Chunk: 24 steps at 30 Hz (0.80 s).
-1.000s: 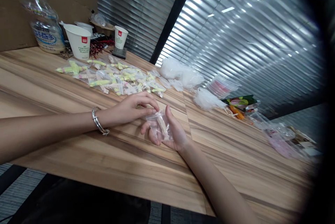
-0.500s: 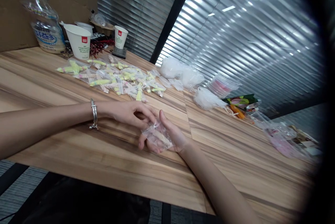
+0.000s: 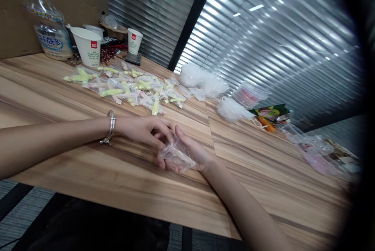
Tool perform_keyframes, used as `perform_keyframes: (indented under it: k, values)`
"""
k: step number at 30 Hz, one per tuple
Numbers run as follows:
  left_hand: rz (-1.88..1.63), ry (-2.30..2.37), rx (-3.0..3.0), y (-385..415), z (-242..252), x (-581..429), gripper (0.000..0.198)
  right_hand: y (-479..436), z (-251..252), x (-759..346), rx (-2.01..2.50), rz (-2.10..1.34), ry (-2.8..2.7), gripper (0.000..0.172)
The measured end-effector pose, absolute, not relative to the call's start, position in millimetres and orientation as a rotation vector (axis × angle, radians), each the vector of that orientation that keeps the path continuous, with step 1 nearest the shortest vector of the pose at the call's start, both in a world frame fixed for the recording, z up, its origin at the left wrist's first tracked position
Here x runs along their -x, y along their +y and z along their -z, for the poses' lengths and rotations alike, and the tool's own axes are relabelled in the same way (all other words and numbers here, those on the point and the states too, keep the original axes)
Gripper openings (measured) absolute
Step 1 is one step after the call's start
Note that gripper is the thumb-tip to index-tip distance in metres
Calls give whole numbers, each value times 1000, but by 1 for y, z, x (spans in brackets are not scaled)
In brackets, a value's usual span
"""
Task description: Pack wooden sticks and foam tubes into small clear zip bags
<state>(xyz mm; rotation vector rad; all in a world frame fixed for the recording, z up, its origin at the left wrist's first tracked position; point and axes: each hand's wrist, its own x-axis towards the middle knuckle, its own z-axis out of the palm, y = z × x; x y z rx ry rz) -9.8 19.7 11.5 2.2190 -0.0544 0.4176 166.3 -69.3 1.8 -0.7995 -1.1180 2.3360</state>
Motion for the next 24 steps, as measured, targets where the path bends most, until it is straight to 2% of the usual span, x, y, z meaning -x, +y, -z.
perform_keyframes:
  k: [7, 11, 17, 24]
  values:
    - [-464, -14, -2288, 15, -10, 9, 16, -71, -5, -167, 742, -2346, -1075, 51]
    - [-492, 9, -2323, 12, -11, 9, 19, -71, -4, -169, 678, -2364, -1035, 47]
    - [-526, -2, -2340, 9, -15, 9, 19, -70, -1, -168, 672, -2345, -1007, 64]
    - [-561, -17, -2357, 9, -14, 8, 17, -69, -1, -165, 632, -2314, -981, 69]
